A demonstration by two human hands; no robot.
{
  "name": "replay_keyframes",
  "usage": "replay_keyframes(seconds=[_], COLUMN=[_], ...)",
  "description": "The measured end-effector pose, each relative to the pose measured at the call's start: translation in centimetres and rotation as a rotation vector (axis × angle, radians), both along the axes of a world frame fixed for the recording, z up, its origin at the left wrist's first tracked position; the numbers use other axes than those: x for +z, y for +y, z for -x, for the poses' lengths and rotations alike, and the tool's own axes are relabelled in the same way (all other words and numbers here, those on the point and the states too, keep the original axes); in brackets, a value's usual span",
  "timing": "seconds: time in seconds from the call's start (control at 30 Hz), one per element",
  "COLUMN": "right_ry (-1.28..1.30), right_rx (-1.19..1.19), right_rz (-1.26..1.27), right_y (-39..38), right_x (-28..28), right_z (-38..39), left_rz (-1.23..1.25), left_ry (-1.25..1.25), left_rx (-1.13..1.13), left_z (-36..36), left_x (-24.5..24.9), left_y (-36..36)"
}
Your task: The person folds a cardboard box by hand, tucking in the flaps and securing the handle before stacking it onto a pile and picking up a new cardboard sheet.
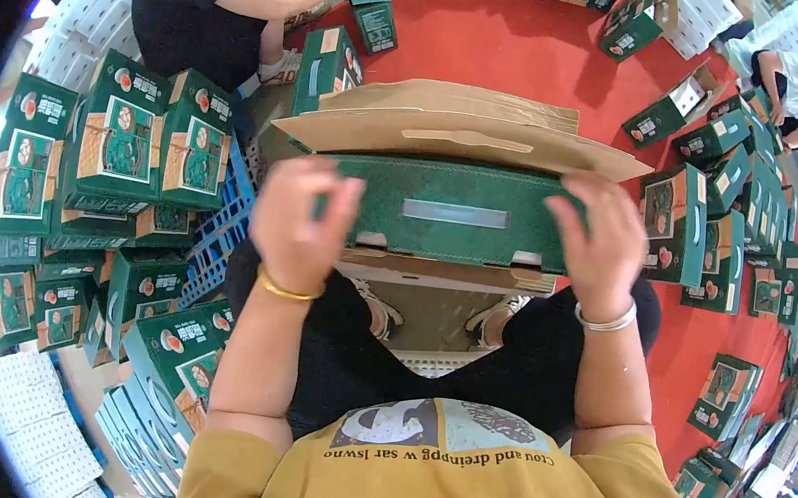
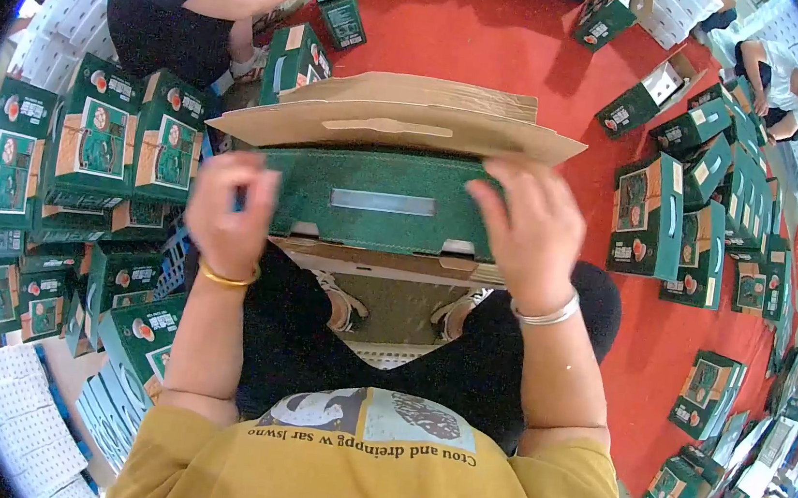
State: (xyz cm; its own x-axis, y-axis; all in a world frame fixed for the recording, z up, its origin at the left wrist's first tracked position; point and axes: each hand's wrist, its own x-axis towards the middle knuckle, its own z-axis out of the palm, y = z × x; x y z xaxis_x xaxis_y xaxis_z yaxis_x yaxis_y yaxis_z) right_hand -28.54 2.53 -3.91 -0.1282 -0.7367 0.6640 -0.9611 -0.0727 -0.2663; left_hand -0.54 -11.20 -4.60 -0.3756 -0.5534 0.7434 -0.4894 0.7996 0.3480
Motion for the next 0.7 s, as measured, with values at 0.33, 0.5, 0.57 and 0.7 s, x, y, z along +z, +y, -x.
replay_keyframes(seconds=[0.33,0.5,0.57,0.7], right_ry=[0.157,0.115,0.088,0.054], right_rx=[-0.058,-0.097,-0.113,-0.11], right_rz=[-0.277,-0.174,-0.198,-0.164], right_y=[-3.5,-3.7,-3.5,-3.0], right_x=[-1.3,-2.7,-2.7,-2.9], right_z=[-1.3,-1.2,-1.2,-1.4], left_rz=[-0.247,-0.188,-0.084,0.011], left_ry=[-0.643,-0.42,-0.274,0.086], left_rx=[-0.183,-0.305,-0.386,0.08], left_z=[4.9,4.1,2.5,-1.1], left_x=[-0.2,-2.0,-1.2,0.0], left_y=[-2.7,-3.7,-2.9,-3.0])
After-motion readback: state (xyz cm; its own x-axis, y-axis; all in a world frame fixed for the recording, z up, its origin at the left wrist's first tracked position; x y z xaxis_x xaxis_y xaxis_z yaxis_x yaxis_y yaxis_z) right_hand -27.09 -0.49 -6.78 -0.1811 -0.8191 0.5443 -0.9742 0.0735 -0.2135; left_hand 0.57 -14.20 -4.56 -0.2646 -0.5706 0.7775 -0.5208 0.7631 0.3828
